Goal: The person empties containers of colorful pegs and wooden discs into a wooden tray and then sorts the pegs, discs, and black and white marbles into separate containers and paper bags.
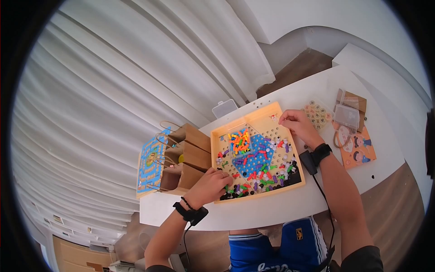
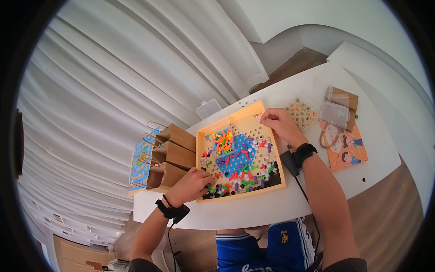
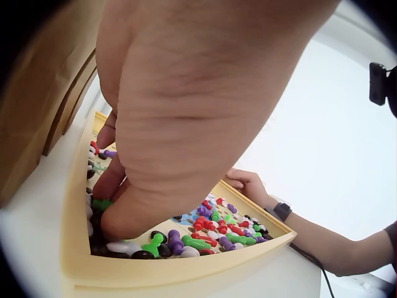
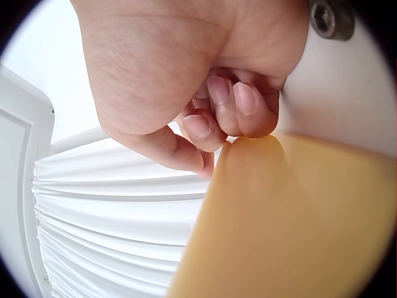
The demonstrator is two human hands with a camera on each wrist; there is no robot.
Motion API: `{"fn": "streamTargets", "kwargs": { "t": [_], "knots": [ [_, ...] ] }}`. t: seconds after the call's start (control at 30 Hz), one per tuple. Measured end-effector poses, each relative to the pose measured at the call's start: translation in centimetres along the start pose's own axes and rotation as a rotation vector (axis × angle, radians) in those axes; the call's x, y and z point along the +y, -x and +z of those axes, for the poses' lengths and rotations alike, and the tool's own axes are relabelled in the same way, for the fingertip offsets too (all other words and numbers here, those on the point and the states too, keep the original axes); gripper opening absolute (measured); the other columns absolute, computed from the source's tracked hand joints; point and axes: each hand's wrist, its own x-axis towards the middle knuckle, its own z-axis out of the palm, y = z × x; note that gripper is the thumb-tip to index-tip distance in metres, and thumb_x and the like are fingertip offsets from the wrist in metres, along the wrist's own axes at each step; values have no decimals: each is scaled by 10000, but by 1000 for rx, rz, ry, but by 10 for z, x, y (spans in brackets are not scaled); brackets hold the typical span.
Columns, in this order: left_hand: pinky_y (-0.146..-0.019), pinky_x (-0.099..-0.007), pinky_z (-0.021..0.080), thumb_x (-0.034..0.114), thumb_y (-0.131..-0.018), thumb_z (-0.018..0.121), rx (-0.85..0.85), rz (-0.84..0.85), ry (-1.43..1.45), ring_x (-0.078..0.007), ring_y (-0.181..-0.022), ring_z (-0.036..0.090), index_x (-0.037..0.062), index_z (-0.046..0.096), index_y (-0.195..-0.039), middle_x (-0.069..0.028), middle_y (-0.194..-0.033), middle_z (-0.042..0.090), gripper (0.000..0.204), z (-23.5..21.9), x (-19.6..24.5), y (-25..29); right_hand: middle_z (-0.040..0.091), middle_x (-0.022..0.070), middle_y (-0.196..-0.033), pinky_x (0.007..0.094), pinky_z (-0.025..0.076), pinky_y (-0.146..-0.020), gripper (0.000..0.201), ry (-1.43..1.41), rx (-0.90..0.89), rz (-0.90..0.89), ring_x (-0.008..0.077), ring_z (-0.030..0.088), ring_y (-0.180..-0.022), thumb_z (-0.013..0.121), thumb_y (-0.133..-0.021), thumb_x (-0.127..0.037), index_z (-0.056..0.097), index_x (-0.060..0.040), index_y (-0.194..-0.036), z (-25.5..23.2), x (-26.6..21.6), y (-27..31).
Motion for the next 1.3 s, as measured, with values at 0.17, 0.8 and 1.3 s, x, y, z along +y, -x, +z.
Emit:
{"fn": "streamTargets", "kwargs": {
  "t": [0.17,0.8,1.3],
  "knots": [
    [-945,-393,438,97,-796,762,-24,-12,-18,-257,-1005,648,100,673,-981,-59,-965,662,205,1,-1,0,606,-39,-751,228,382,-630,82,4,8,7,44,512,-703,655,-920,-98,693,-26,-915,0,-2,0],
    [-791,-404,554,104,-890,739,262,-192,286,-312,-881,702,-2,709,-977,-145,-911,712,141,-35,-31,-54,615,-38,-756,227,390,-638,79,10,3,-13,42,521,-706,660,-924,-88,695,-17,-926,0,2,-1],
    [-804,-403,557,33,-865,699,5,-115,329,-313,-892,689,22,667,-1034,-132,-940,667,172,-17,5,-16,616,-24,-791,224,400,-627,86,38,-1,-47,48,532,-721,647,-931,-101,688,-26,-933,0,2,0]
  ]
}}
